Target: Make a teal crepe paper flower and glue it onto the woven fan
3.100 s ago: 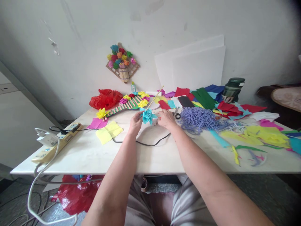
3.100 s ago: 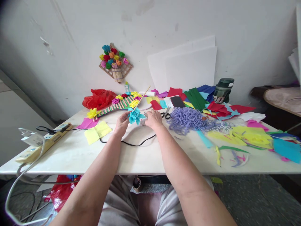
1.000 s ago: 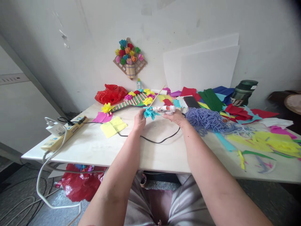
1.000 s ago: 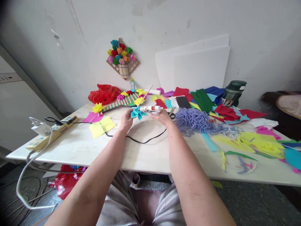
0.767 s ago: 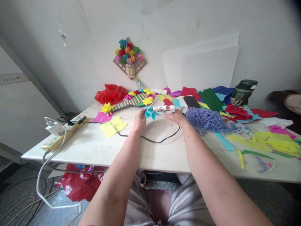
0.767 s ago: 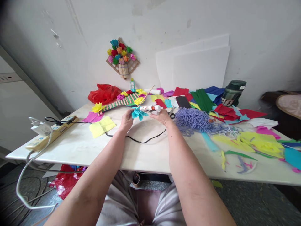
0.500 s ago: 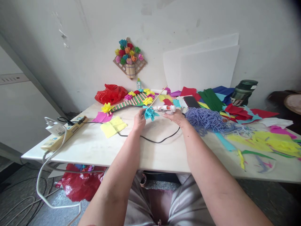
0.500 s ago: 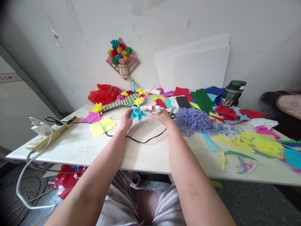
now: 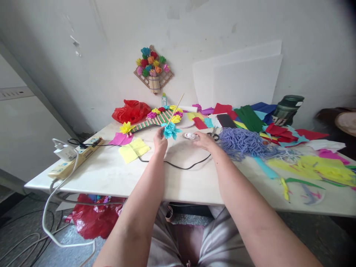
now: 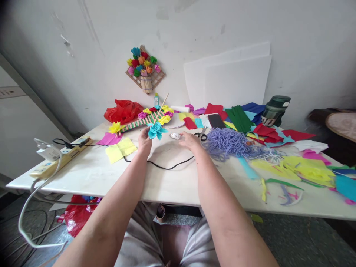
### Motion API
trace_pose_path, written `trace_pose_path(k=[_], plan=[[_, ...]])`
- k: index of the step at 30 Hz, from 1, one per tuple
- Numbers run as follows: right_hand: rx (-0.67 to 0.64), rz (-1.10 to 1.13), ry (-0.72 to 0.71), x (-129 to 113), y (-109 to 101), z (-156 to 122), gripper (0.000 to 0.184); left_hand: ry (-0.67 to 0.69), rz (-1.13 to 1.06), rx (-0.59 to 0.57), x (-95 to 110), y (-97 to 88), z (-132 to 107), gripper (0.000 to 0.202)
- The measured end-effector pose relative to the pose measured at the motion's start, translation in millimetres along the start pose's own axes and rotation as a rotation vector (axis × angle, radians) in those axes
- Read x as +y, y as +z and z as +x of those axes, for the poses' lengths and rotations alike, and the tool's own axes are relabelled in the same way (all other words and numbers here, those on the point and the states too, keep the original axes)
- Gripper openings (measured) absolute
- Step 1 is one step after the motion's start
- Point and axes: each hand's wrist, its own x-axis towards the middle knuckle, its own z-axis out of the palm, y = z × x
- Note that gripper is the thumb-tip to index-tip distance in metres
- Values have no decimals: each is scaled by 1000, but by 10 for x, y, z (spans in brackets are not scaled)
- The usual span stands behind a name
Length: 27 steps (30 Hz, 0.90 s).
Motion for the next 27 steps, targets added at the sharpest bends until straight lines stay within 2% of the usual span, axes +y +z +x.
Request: trace_pose_path(k=[1,5,10,13,15,18,20,22,24,27], plan=[[-39,-21,-15,-29,14,-9,46,-11,-34,-32,15,6,-12,40],[-24,-173,-135,-111,91,-18,42,-79,-114,-140,102,29,-71,49],[-121,-201,-186,-130,96,-22,50,-149,-123,-199,174,50,-115,49],[-117,-198,-185,-130,28,-32,49,-174,-113,-207,171,57,-120,49],[-37,-191,-171,-134,-23,-43,46,-186,-102,-223,158,58,-120,50],[218,-139,-154,-157,-92,-79,41,-197,-74,-275,136,54,-121,50],[385,-110,-183,-192,-138,-122,42,-194,-57,-308,125,51,-124,48],[496,-129,-246,-238,-183,-170,43,-174,-40,-332,116,50,-128,44],[533,-173,-310,-279,-215,-203,41,-130,-4,-352,107,49,-131,38],[514,-236,-433,-299,-208,-195,38,-37,78,-380,90,48,-130,31]])
